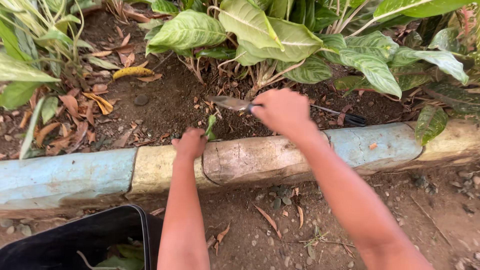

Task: The person uses a hand trowel to dig into the soil around the base of a leafy green plant in a raised garden bed. They loosen the earth and clear away debris, occasionally moving leaves aside to access the soil. The person works methodically around the plant's perimeter.

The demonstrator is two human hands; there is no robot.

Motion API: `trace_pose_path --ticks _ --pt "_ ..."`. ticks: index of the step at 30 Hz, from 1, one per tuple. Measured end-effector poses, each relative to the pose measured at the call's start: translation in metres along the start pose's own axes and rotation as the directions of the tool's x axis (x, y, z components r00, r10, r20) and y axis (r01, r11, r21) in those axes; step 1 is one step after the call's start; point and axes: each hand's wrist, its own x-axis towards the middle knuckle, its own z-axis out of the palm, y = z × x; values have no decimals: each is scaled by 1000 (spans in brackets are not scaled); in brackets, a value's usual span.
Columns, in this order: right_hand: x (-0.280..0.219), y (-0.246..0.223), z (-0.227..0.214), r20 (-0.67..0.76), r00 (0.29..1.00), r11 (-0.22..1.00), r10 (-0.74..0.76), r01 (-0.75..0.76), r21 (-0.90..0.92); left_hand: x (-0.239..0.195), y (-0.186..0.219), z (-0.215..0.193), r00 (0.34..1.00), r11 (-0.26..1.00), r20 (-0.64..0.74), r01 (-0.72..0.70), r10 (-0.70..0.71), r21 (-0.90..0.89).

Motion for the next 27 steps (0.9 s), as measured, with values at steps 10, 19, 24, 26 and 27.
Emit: trace_pose_path --ticks 10,19,24,26,27 --pt "48 -55 141 -214 852 875 -477 437 -208 -60 -23 33 809 932 -465 -282 359 228" --pt "43 -38 120 -141 897 903 -419 397 -163 -58 -25 53 778 988 -615 -151 128 16" --pt "50 -60 153 -219 842 865 -494 450 -221 -52 -33 48 741 994 -670 -105 51 -40" --pt "56 -48 153 -177 869 885 -462 441 -147 -50 -29 46 773 996 -635 -62 11 -58" --pt "58 -43 149 -161 881 895 -445 432 -111 -49 -27 44 807 997 -591 -28 -19 -70"
